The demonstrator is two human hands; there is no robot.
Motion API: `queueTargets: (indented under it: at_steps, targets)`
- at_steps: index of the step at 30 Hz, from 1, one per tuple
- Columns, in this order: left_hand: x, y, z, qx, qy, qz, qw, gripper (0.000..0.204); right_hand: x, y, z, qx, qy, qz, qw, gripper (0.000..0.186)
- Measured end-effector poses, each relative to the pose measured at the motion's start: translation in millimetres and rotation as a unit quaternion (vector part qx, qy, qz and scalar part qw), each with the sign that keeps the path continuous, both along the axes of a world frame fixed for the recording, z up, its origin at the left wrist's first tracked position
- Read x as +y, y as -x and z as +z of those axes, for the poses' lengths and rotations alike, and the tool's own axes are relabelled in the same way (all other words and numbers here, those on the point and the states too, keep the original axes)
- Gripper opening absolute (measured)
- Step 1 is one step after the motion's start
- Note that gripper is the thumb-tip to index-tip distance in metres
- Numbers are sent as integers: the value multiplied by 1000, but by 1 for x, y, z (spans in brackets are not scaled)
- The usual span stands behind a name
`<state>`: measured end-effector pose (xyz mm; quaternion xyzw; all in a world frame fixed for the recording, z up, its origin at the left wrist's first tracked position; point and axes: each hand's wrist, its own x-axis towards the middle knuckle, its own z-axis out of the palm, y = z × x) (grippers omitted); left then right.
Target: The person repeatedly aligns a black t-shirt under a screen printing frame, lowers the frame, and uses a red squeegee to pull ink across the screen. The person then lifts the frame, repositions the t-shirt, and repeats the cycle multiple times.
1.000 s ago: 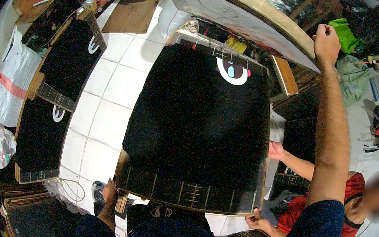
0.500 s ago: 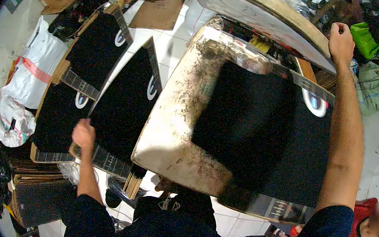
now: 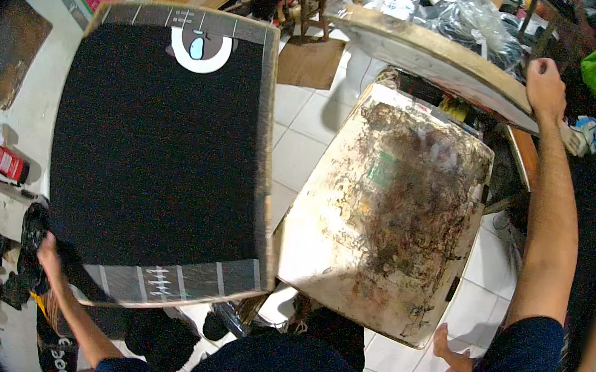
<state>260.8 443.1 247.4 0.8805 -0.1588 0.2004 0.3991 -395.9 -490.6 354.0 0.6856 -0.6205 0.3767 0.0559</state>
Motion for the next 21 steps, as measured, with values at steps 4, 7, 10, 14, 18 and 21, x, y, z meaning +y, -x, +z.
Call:
queueTargets:
  at_steps: [4, 7, 10, 14, 18, 21]
  targets:
    - [-71, 74, -143, 58, 129, -145, 979, 41, 16, -3, -5, -11, -12, -24, 1000, 41]
    - [-147, 134, -222, 140, 99, -136, 976, 45, 27, -6, -10, -27, 10, -26, 999, 37]
    - [-230, 178, -269, 238, -29, -106, 965, 41, 36, -8, -15, -31, 14, -20, 999, 34]
    - [-322, 225, -290, 299, -148, -187, 924, 48, 45, -7, -22, -42, 33, 7, 999, 33]
    - [-373, 260, -292, 366, -130, -309, 868, 56, 44, -6, -20, -28, 22, 2, 999, 36]
    - [-397, 268, -300, 363, -111, -357, 854, 58, 42, -10, -11, -17, 28, 0, 999, 37]
